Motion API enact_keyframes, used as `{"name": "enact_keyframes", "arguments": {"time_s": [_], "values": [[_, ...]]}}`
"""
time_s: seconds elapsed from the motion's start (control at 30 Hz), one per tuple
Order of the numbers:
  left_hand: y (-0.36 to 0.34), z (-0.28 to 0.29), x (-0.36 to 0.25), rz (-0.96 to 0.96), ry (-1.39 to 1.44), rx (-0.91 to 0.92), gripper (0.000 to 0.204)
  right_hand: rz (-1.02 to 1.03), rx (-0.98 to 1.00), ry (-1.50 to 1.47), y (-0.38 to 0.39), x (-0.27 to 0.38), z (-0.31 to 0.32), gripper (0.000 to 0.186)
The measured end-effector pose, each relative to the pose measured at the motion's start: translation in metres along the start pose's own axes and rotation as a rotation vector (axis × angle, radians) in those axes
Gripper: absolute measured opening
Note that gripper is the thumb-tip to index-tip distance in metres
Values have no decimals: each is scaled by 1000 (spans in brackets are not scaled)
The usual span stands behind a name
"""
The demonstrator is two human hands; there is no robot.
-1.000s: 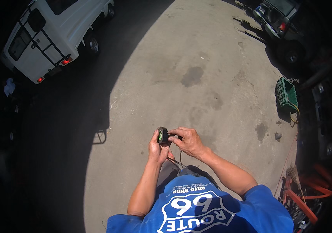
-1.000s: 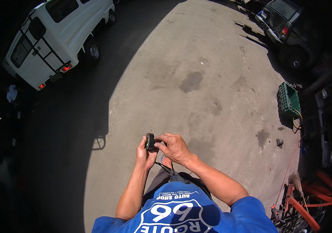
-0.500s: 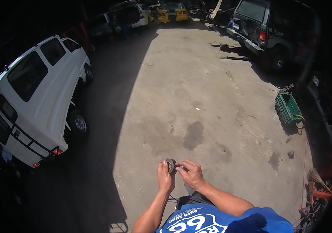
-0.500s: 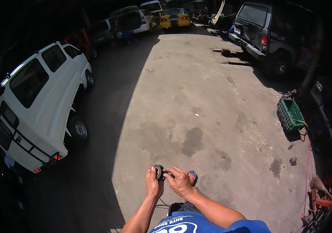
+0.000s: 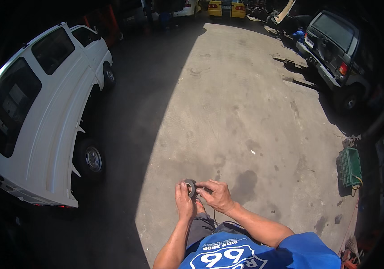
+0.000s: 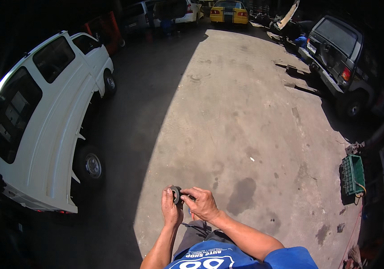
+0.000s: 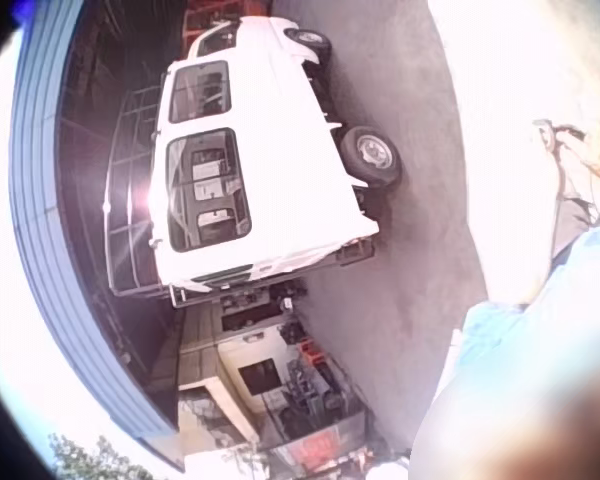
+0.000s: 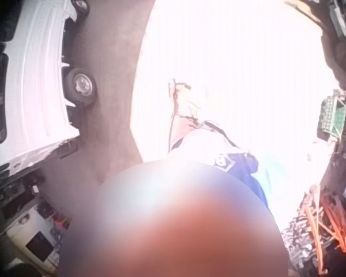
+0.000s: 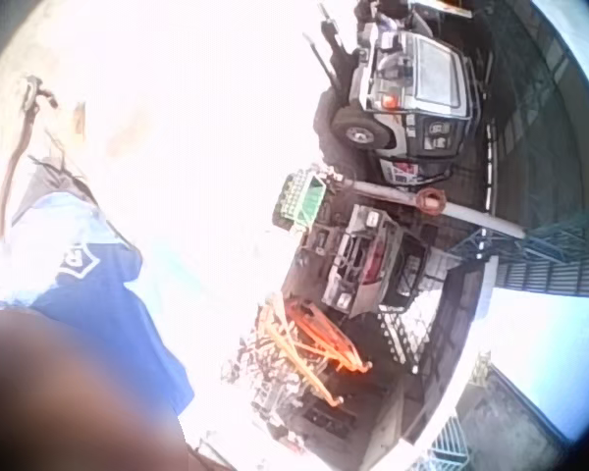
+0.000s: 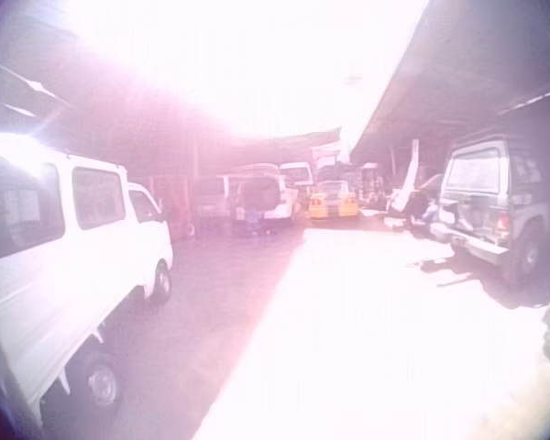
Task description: The person works inside a yellow car, manipulating wires near the B-pillar and seat area. They exit the vehicle, retrieve a roll of electrical tape from a workbench, return to the car, and continue securing the wiring with the tape.
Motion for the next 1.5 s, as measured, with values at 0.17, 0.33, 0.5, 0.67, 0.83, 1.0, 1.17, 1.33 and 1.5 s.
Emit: {"name": "enact_keyframes", "arguments": {"time_s": [0.17, 0.33, 0.5, 0.67, 0.83, 1.0, 1.17, 1.33, 1.5], "values": [[-167, -33, -8, 57, 63, 110, 37, 59, -25, 137, -156, -2, 8, 12], [-296, -68, -14, 83, -114, 218, 34, 74, -102, 237, -280, -25, 14, 11], [-418, -91, 12, 309, 21, 140, 33, 27, -73, 266, -399, -74, 18, 15], [-563, -127, 42, 545, 279, 18, 31, -95, -21, -36, -550, -122, 45, 19], [-692, -181, 30, 535, 472, 53, 29, -22, 48, -14, -696, -120, 64, 17], [-826, -208, 15, 327, 337, 7, 29, 77, 65, 35, -840, -136, 56, 16], [-977, -244, 12, 212, 182, 100, 33, -49, -25, 38, -983, -164, 51, 15], [-1115, -302, 1, 158, 90, 172, 35, -58, -176, 7, -1107, -167, 72, 14], [-1239, -342, 2, 127, -72, 267, 36, -55, -272, -10, -1218, -198, 83, 12]]}}
Point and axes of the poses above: each hand's wrist, its own y-axis away from the middle knuckle, its own z-axis out of the back of the hand, x = y × z, the point moved 4 cm from there along -y, towards the middle knuckle, and after that the axes turned 5 degrees about -z, right-handed, at the moved point
